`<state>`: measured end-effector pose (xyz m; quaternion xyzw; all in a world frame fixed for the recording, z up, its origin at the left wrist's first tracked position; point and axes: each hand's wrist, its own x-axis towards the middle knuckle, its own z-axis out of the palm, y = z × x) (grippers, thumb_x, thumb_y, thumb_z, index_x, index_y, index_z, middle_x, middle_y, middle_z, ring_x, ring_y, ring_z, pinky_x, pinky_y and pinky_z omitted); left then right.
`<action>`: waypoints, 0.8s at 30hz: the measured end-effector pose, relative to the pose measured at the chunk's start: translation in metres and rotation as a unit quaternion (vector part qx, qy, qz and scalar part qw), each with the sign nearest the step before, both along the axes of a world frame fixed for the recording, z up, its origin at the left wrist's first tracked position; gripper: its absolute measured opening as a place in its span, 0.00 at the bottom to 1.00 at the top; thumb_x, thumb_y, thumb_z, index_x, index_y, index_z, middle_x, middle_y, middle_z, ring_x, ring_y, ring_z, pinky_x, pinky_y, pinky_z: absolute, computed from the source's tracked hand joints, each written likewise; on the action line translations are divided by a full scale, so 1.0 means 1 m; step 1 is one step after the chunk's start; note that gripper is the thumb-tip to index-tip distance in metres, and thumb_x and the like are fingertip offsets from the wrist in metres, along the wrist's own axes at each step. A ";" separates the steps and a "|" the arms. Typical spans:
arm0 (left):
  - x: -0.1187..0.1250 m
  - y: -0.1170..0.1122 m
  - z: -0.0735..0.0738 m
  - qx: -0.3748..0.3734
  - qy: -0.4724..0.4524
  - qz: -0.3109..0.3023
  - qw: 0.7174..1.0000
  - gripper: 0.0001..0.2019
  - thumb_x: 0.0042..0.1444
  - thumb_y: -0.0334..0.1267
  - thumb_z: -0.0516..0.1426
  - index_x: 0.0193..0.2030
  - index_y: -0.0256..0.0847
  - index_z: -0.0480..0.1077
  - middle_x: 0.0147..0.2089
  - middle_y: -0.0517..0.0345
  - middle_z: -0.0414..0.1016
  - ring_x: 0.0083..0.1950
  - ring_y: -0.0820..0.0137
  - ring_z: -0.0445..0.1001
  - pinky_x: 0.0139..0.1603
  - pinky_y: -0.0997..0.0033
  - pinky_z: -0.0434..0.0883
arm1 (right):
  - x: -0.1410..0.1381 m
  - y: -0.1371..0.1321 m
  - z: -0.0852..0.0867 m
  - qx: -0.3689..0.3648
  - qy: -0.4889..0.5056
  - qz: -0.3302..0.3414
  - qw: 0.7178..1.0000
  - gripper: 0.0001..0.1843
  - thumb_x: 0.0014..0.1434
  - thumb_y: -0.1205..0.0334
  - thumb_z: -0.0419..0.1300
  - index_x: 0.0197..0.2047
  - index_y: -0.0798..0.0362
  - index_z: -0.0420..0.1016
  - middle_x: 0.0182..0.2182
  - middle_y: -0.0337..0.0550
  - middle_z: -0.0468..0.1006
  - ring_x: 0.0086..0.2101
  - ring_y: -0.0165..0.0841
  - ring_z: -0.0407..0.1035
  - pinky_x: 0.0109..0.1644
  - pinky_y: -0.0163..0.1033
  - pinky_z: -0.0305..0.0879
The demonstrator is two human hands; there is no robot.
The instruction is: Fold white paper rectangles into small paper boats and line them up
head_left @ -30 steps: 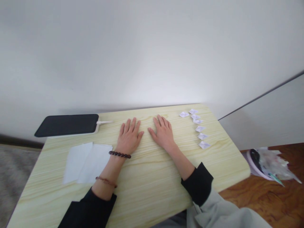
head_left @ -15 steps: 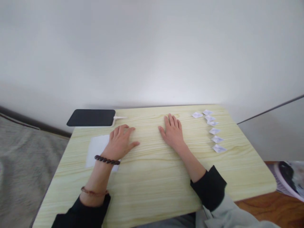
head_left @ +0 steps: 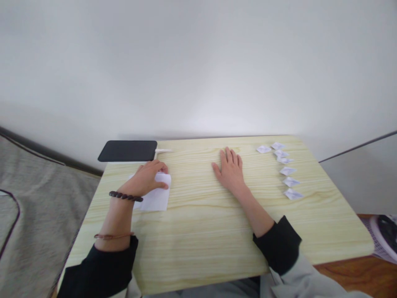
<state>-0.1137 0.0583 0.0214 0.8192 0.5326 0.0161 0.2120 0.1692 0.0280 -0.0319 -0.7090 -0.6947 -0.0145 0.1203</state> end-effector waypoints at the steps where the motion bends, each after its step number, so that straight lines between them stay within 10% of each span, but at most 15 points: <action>1: 0.000 0.001 0.000 0.004 -0.014 0.000 1.000 0.13 0.42 0.43 0.61 0.35 0.42 0.68 0.42 0.54 0.72 0.46 0.60 0.69 0.48 0.63 0.64 | 0.000 0.000 0.000 0.001 0.000 0.000 1.000 0.33 0.65 0.49 0.45 0.65 0.63 0.56 0.66 0.58 0.53 0.63 0.49 0.46 0.65 0.54 0.41; 14: 0.002 -0.008 0.012 -0.001 -0.050 0.070 0.996 0.10 0.51 0.47 0.54 0.31 0.45 0.72 0.35 0.59 0.79 0.40 0.63 0.75 0.40 0.68 0.67 | 0.002 0.000 -0.004 0.014 0.007 0.006 1.000 0.33 0.64 0.49 0.45 0.65 0.63 0.56 0.65 0.59 0.54 0.63 0.49 0.46 0.64 0.55 0.41; 24: 0.005 -0.012 0.014 0.034 -0.071 0.047 0.996 0.15 0.54 0.45 0.51 0.37 0.45 0.79 0.42 0.56 0.81 0.46 0.59 0.76 0.53 0.63 0.68 | 0.002 0.000 -0.004 0.012 0.008 0.003 1.000 0.32 0.64 0.49 0.46 0.65 0.62 0.57 0.65 0.59 0.53 0.63 0.49 0.46 0.64 0.54 0.41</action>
